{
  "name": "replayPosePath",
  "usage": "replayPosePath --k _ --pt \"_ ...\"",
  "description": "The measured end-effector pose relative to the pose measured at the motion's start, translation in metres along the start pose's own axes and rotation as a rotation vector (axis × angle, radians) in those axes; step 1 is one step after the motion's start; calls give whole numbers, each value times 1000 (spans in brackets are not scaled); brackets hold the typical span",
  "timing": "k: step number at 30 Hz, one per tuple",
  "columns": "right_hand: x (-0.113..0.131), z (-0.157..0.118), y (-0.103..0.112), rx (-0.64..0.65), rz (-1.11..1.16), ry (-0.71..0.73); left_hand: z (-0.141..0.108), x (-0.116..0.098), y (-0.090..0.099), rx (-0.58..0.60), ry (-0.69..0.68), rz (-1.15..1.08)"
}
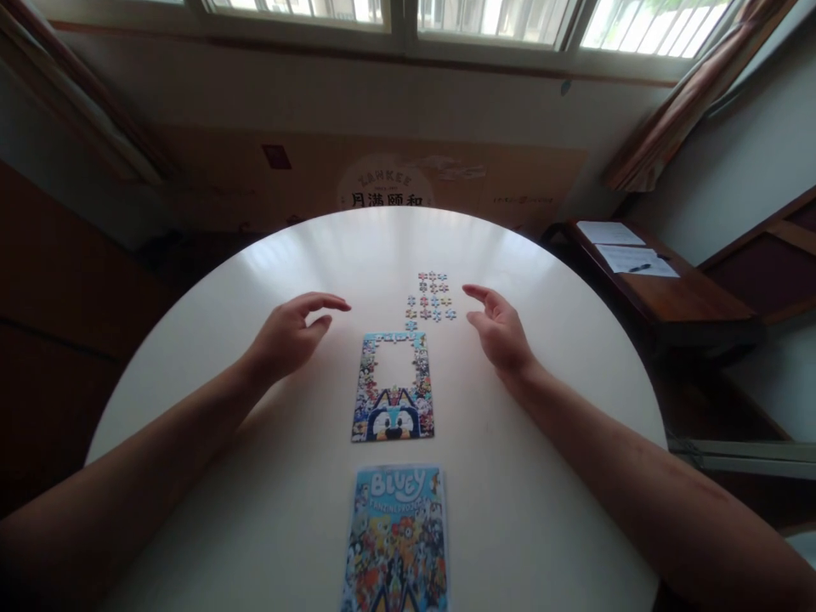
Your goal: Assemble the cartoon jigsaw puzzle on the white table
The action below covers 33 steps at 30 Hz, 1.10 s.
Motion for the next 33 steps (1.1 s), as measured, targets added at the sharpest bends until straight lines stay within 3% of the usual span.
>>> replayPosePath --k 4,13,33 --pt "3 3 3 -11 -18 47 -1 1 6 -100 62 -8" --pt "5 5 1 42 -99 125 -2 3 -2 -90 87 -37" --pt "7 2 -1 39 -170 122 2 9 -13 -8 140 -86"
Point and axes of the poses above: each hand's wrist, its own z-axis towards the middle knuckle, its own y-axis out of the back of the hand, x = y × z, the point moved 7 cm from there along z, towards the middle knuckle, and after that the axes turned 11 degrees about z, right-handed, at the moved point
